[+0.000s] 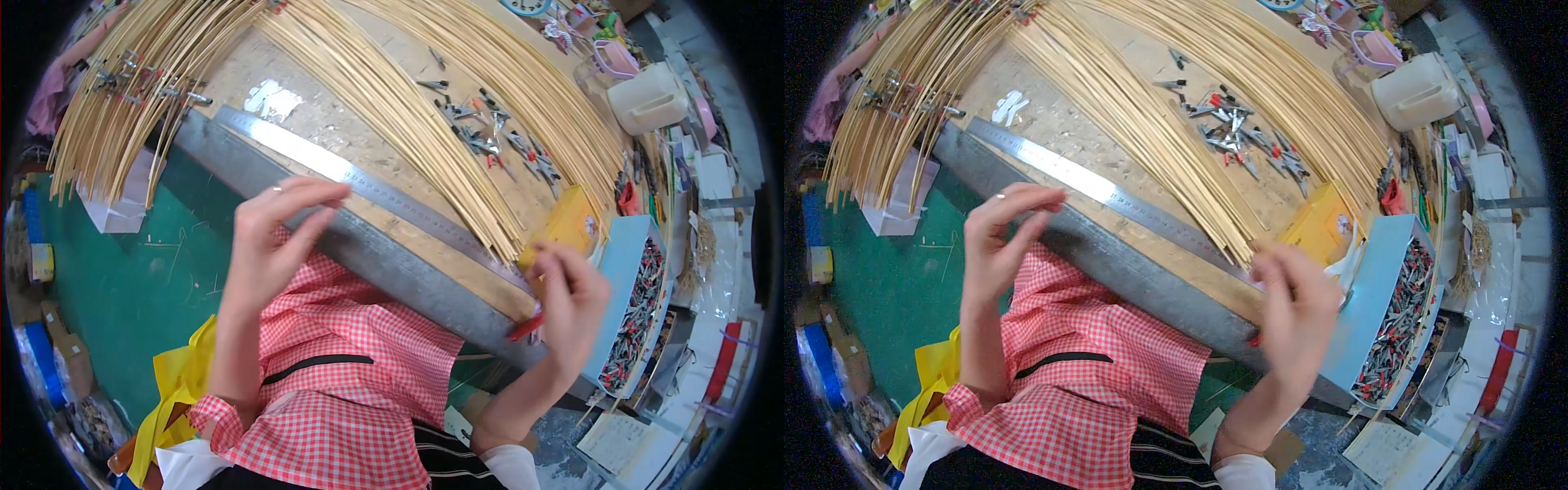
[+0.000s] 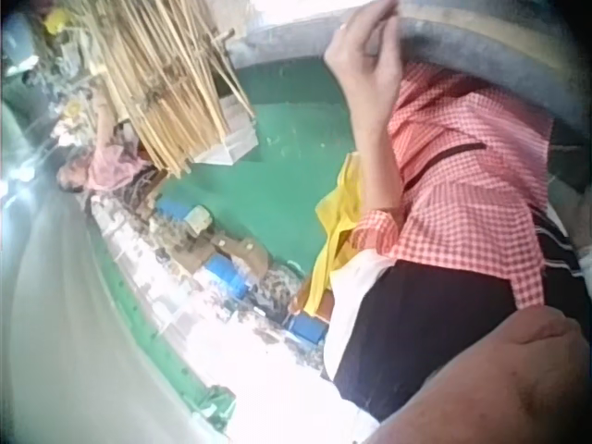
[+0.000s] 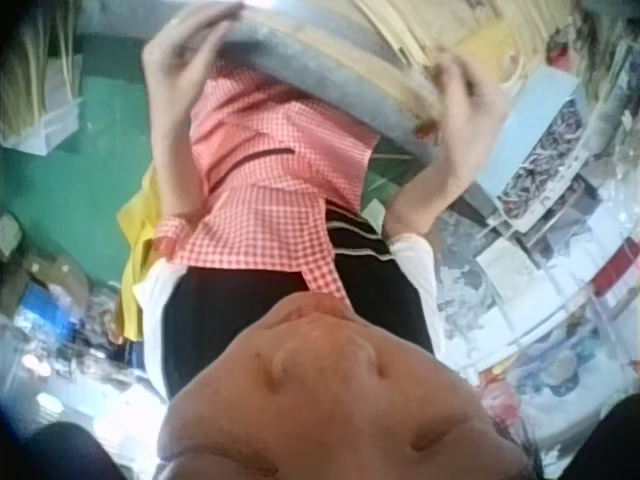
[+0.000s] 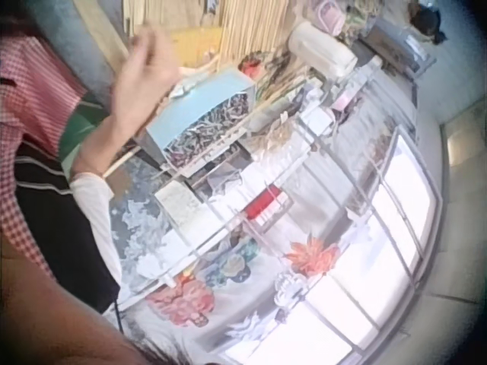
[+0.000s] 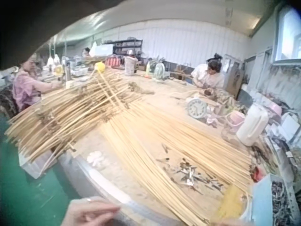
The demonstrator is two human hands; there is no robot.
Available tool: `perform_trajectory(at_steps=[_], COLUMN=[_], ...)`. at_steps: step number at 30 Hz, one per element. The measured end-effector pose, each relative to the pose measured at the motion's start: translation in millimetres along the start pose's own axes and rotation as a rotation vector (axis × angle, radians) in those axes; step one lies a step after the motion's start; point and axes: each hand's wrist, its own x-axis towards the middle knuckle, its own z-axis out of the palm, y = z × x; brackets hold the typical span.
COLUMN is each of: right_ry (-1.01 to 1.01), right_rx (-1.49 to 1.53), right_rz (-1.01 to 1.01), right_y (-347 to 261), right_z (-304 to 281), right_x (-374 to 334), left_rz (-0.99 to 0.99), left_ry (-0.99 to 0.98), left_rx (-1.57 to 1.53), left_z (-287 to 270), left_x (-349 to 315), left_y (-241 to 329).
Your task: The person sits at a workbench and repeatedly picks up thin bamboo sticks. They align two sticks together, slide a small white plastic sleeve over the joined section, and place the assembled unit into a white plastic bin. The process is repeated continuously with new sticks from a large pile on the table.
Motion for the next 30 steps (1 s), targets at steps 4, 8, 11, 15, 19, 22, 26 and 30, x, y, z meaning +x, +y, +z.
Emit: perform_trajectory(at_steps=[4,8,11,15,19,22,26,30], right_ry=[-0.343,-0.5,-0.538,-0.57,-0.529,-0.382,-0.135,-0.109], right_rx=[0.235,0.416,0.605,0.818,0.842,0.713,0.258,0.188], right_rz=[0.102,0.132,0.268,0.383,0.364,0.241,-0.109,-0.157], right_y=[-6,-2,-5,3,8,10,11,3], right_z=[51,86,94,96,98,106,106,99], right_x=[-38,-58,-62,-62,-64,-66,-62,-59], left_rz=[-0.263,-0.388,-0.438,-0.472,-0.501,-0.517,-0.529,-0.499], left_ry=[0.088,0.177,0.214,0.202,0.184,0.179,0.195,0.186], left_rx=[-0.684,-0.774,-0.864,-0.884,-0.817,-0.798,-0.826,-0.842], left_z=[21,15,14,14,17,19,20,18], left_x=[-7,-10,-11,-13,-13,-12,-12,-12], left_y=[11,3,-5,-13,-18,-19,-23,-23])
